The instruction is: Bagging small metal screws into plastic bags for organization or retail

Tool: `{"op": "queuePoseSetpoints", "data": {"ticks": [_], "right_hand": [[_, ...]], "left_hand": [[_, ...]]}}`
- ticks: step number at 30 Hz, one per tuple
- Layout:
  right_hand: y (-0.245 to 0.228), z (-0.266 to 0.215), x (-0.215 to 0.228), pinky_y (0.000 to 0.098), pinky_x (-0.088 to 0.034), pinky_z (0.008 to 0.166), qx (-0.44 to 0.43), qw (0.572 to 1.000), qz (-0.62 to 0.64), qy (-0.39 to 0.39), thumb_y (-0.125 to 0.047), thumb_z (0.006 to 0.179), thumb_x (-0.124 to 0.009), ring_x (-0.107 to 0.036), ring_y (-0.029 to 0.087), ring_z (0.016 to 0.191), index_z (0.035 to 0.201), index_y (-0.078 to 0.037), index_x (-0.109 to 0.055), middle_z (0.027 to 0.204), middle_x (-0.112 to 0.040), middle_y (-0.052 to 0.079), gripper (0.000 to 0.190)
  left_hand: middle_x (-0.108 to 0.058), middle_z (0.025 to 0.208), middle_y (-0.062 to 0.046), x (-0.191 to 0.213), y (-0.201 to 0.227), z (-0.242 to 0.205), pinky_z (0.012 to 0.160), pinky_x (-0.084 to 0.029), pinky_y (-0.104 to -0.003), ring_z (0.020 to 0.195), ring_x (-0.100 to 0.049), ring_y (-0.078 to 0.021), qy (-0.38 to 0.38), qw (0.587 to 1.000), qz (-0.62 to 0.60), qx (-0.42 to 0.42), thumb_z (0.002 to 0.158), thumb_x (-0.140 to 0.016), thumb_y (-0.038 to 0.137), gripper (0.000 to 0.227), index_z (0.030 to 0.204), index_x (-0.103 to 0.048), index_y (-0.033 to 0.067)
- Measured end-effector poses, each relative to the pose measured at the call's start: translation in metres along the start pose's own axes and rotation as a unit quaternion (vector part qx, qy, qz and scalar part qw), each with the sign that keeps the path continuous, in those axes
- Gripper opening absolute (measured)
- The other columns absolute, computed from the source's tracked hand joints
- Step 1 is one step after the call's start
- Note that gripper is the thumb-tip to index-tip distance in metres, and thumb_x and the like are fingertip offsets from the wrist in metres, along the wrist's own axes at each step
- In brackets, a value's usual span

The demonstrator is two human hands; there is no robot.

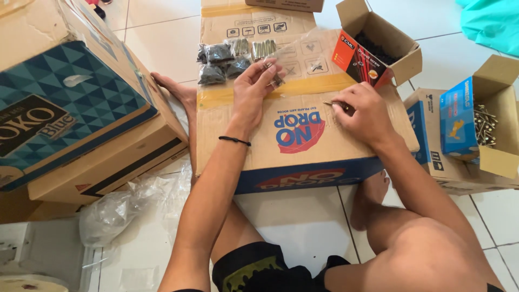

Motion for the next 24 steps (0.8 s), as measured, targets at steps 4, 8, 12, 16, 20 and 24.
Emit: {"op": "queuePoseSetpoints", "data": {"ticks": [4,8,12,16,20,24], "right_hand": [[0.000,-0.005,0.000,0.0296,-0.057,0.074,0.027,0.994,-0.104,0.014,-0.020,0.089,-0.078,-0.066,0.021,0.088,0.094,-0.015,-0.079,0.089,-0.065,0.002,0.006],[-0.014,0.004,0.015,0.0349,-0.057,0.078,-0.002,0.999,0.029,0.020,-0.011,0.095,-0.077,-0.067,0.025,0.090,0.104,-0.012,-0.079,0.093,-0.069,0.004,0.008],[-0.021,0.008,0.037,0.0316,-0.057,0.082,-0.168,0.954,0.215,0.126,-0.004,0.103,-0.076,-0.068,0.019,0.088,0.113,-0.004,-0.074,0.097,-0.073,0.011,0.010],[-0.005,0.003,0.038,0.0234,-0.051,0.063,-0.189,0.908,0.316,0.202,0.003,0.103,-0.072,-0.071,0.021,0.083,0.130,0.004,-0.056,0.101,-0.072,0.023,0.031],[-0.008,0.003,0.041,0.0237,-0.050,0.061,-0.184,0.898,0.331,0.225,0.009,0.104,-0.069,-0.071,0.023,0.083,0.133,0.002,-0.047,0.102,-0.071,0.027,0.036],[-0.006,0.005,0.039,0.0257,-0.051,0.061,-0.169,0.884,0.360,0.244,0.012,0.103,-0.068,-0.070,0.023,0.076,0.129,0.001,-0.045,0.101,-0.072,0.029,0.036]], "left_hand": [[-0.076,0.104,-0.021,0.002,-0.007,0.003,0.083,-0.066,-0.044,0.092,-0.078,-0.0324,-0.005,1.000,-0.002,-0.003,0.093,-0.076,0.006,0.026,0.118,-0.071,-0.0007],[-0.076,0.103,-0.021,-0.007,0.004,-0.005,0.078,-0.067,-0.040,0.091,-0.077,-0.0314,-0.013,1.000,0.020,0.008,0.093,-0.076,0.006,0.026,0.118,-0.071,-0.0010],[-0.076,0.102,-0.022,-0.017,0.004,-0.010,0.075,-0.068,-0.040,0.088,-0.078,-0.0311,-0.055,0.997,0.046,0.034,0.090,-0.078,0.004,0.026,0.115,-0.073,-0.0005],[-0.075,0.102,-0.024,-0.023,0.000,-0.014,0.073,-0.068,-0.040,0.086,-0.078,-0.0321,-0.090,0.992,0.064,0.069,0.088,-0.079,0.004,0.029,0.115,-0.072,-0.0018],[-0.076,0.102,-0.018,-0.032,0.014,-0.024,0.071,-0.068,-0.031,0.084,-0.077,-0.0228,-0.117,0.985,0.076,0.098,0.088,-0.079,0.006,0.030,0.116,-0.072,-0.0013],[-0.076,0.102,-0.018,-0.031,0.009,-0.022,0.071,-0.068,-0.031,0.085,-0.078,-0.0233,-0.127,0.983,0.078,0.107,0.088,-0.079,0.005,0.030,0.117,-0.071,-0.0023]]}}
Point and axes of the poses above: each hand's wrist, its own z-axis towards the middle knuckle, its own x-axis out of the back of the hand, y = z × x, the point moved 4 cm from there along z, towards the middle knuckle
